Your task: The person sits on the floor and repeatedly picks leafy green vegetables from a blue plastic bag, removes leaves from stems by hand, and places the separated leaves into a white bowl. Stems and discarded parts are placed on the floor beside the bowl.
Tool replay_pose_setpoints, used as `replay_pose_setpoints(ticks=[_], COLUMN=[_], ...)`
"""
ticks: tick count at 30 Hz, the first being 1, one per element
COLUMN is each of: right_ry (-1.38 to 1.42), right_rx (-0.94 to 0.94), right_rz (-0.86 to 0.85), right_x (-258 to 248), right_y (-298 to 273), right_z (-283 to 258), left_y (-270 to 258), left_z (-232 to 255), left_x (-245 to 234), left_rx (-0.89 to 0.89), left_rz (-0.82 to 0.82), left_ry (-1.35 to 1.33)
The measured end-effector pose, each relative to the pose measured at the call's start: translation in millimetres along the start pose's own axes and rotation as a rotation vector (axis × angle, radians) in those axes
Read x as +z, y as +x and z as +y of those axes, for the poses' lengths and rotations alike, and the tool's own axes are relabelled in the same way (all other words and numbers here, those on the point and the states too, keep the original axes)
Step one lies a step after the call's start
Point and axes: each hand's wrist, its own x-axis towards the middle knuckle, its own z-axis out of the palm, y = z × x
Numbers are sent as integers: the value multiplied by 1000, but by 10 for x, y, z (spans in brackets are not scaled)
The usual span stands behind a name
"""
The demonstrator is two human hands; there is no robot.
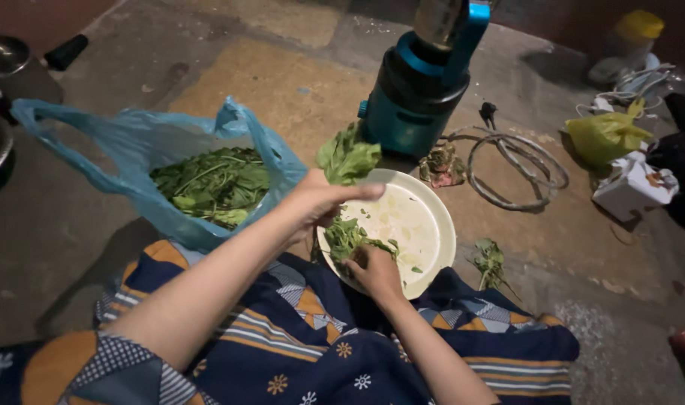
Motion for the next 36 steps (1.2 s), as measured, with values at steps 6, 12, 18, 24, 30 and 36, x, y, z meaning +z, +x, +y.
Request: replay_pose_setpoints(ticks=[6,12,18,24,30,36], right_ry=[157,813,1152,1134,997,945], right_rx=[-111,74,-6,-17,11,-28], right_rz=[49,-96,-58,-5,47,100], right_x=[7,-583,-1092,-1123,-998,-957], right_y=[59,0,-178,-192,-107,-131], right_z=[237,312,15,-62,-28,-197], left_y=[79,267,166,72,187,268], left_z=[-533,-861,-794,-752,-963,-1257], left_x=[117,68,216,355,402,459], left_rx=[-142,-113,-162,-91,-173,-227], left_rz=[154,169,160,47,37,-13], left_ry=[-194,-289,-305,-362,-378,-386])
